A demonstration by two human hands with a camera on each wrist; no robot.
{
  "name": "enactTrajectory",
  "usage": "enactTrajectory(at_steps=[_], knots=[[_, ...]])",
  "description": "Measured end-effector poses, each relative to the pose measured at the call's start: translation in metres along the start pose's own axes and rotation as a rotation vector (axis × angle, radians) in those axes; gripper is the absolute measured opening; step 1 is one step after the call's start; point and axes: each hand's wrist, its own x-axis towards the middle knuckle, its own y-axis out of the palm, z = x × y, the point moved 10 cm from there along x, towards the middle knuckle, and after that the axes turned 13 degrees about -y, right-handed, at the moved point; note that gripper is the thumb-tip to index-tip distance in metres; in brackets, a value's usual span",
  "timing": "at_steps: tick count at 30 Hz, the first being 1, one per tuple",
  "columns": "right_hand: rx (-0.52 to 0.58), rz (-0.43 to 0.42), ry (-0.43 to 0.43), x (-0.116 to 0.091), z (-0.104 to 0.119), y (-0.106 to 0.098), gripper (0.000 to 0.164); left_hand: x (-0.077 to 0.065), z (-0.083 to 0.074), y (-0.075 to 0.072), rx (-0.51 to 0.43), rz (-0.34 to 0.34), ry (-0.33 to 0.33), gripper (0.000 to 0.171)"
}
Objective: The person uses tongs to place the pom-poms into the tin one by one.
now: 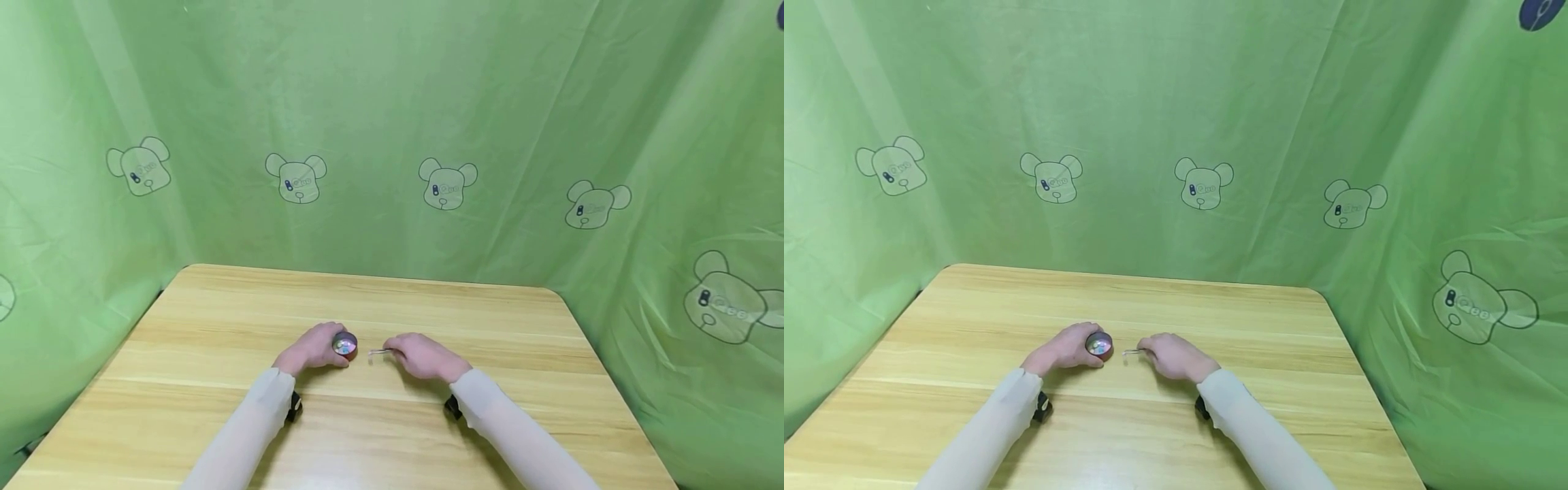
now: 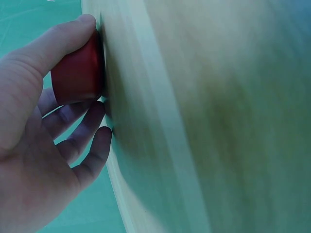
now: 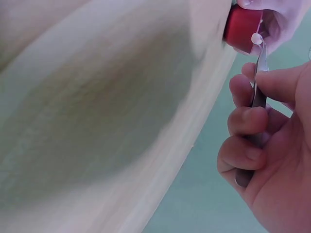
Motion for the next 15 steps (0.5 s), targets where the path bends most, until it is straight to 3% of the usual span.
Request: enactTrajectory(at_steps=[15], knots=[[-0.007,-0.008,0.003,0.011,-0.005,-0.005,0.024,0.001,0.001,0.000,0.006,-0.007,0.002,0.054]])
